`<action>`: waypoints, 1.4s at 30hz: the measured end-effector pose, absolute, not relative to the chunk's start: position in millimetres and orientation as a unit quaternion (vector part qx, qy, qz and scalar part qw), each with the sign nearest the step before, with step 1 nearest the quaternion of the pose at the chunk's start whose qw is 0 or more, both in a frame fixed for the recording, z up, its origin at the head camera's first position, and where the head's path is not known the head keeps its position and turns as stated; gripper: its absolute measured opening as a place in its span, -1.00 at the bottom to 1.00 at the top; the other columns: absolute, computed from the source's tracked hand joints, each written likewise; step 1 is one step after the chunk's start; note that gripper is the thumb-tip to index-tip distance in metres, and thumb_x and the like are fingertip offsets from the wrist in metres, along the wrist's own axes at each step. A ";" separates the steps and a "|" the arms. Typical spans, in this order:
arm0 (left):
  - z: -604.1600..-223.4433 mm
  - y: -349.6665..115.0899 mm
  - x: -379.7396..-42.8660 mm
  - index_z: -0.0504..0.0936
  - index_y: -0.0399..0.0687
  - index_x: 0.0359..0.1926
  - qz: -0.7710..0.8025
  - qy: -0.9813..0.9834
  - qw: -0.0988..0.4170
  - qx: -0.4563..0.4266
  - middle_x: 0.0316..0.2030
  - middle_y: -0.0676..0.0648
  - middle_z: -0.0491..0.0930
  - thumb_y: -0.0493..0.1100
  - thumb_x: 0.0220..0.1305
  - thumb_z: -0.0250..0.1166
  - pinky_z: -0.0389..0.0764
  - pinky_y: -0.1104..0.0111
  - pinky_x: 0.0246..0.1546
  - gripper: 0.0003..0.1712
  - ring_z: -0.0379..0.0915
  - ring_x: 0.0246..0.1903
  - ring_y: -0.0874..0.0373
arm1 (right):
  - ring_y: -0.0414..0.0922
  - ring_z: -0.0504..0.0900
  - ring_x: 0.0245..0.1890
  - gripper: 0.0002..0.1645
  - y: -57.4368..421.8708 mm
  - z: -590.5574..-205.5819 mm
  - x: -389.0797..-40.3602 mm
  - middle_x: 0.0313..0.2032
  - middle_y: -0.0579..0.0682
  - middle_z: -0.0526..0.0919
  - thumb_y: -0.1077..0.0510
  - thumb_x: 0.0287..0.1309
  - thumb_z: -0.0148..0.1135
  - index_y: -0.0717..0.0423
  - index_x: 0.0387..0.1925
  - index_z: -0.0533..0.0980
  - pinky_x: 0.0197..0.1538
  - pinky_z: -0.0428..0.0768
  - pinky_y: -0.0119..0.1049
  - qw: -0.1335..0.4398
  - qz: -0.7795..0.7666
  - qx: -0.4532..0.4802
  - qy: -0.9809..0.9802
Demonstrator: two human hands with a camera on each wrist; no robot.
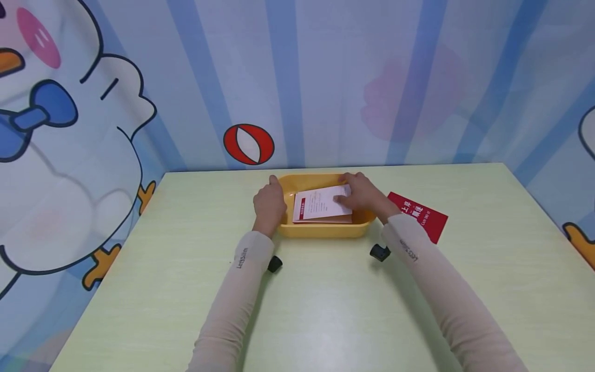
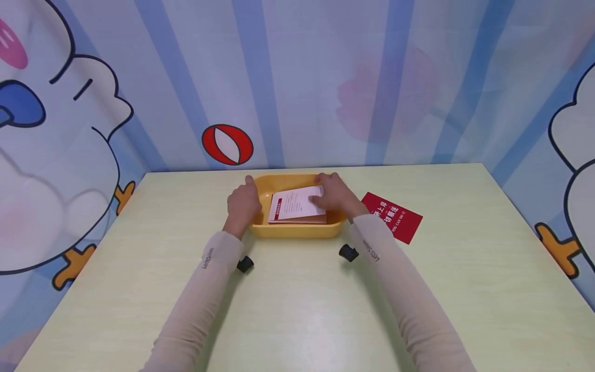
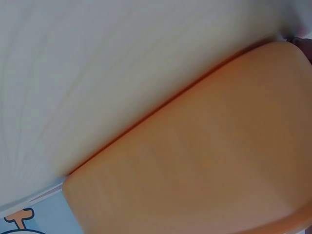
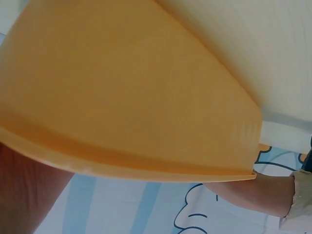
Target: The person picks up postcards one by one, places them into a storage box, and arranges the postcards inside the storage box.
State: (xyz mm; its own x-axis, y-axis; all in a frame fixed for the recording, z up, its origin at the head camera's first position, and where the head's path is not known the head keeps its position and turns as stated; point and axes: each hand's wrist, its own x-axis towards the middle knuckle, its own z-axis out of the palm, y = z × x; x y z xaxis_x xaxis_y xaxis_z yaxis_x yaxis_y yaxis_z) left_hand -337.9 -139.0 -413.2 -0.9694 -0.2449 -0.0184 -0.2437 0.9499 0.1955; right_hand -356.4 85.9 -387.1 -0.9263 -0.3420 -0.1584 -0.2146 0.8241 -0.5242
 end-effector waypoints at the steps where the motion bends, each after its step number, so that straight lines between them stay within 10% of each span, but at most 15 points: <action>1: -413.1 -138.8 -337.7 0.22 -0.17 0.22 -0.098 -0.987 0.003 0.125 -0.12 -0.17 0.61 -0.21 0.29 0.26 0.68 0.17 0.01 -0.44 0.60 -0.20 0.01 | 0.08 0.32 0.18 -0.27 85.7 -387.6 -356.0 0.27 0.18 0.32 -0.02 0.20 0.26 0.08 0.34 0.27 0.37 0.39 0.07 0.122 -0.258 -0.148 0.947; 42: -412.5 -138.5 -335.4 0.21 -0.15 0.27 -0.107 -0.986 0.003 0.125 -0.08 -0.14 0.61 -0.22 0.27 0.28 0.66 0.20 0.06 -0.38 0.59 -0.19 0.03 | 0.05 0.38 0.17 -0.41 70.3 -402.3 -340.9 0.35 0.12 0.17 -0.05 0.11 0.33 0.00 0.13 0.35 0.25 0.54 0.03 0.061 -0.221 -0.110 0.967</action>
State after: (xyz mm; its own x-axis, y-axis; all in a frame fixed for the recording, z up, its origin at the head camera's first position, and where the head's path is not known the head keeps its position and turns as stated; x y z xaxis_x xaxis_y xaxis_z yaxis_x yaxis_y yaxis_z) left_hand -335.4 -138.5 -412.5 -0.9687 -0.2473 -0.0213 -0.2461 0.9460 0.2111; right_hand -340.9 70.3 -402.3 -0.9682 -0.2400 -0.0703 -0.1856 0.8781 -0.4411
